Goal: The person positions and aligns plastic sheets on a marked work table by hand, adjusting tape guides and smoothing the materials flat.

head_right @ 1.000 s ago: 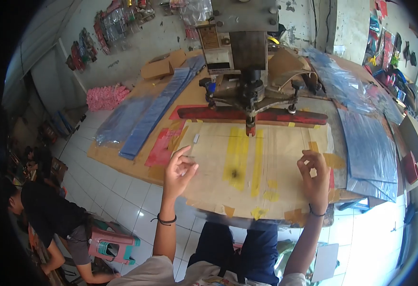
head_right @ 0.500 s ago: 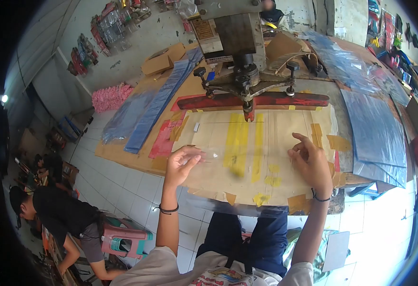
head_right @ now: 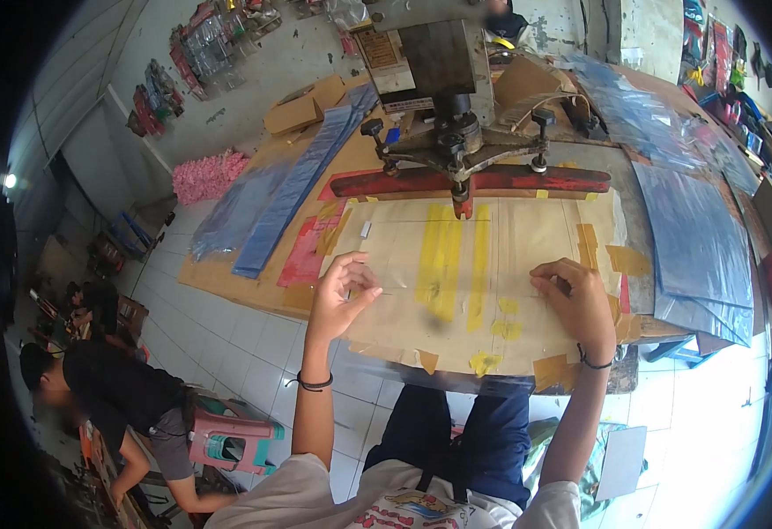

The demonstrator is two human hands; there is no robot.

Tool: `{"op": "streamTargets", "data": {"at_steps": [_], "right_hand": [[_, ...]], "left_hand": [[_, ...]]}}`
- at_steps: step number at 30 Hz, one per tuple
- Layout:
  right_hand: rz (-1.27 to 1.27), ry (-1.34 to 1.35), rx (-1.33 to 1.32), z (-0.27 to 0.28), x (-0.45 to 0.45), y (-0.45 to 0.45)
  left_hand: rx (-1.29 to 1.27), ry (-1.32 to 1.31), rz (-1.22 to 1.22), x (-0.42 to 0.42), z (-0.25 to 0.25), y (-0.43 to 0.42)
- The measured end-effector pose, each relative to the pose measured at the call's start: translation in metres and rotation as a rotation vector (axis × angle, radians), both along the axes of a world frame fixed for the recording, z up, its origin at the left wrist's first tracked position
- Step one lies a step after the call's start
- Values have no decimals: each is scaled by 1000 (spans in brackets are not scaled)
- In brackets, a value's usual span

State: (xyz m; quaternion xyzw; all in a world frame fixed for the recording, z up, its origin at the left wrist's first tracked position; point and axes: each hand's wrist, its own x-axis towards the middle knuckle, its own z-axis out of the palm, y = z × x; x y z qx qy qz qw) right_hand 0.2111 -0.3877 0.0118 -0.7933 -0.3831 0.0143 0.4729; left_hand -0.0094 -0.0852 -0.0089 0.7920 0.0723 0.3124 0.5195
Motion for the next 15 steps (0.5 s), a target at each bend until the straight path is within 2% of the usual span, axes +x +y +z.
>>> {"op": "streamTargets", "data": {"at_steps": [7,12,13,15], "right_hand": [[8,-42,14,0,1,3],[-27,-5,-10,5,-2,2],[2,-70,60,-3,3,3],[-33,4,15,-1,1,3]], "left_hand": [[87,53,54,1,-3,3],[31,36,53,3,-10,7],[6,33,47,3,-12,7],[6,42,51,1,-11,7]]}}
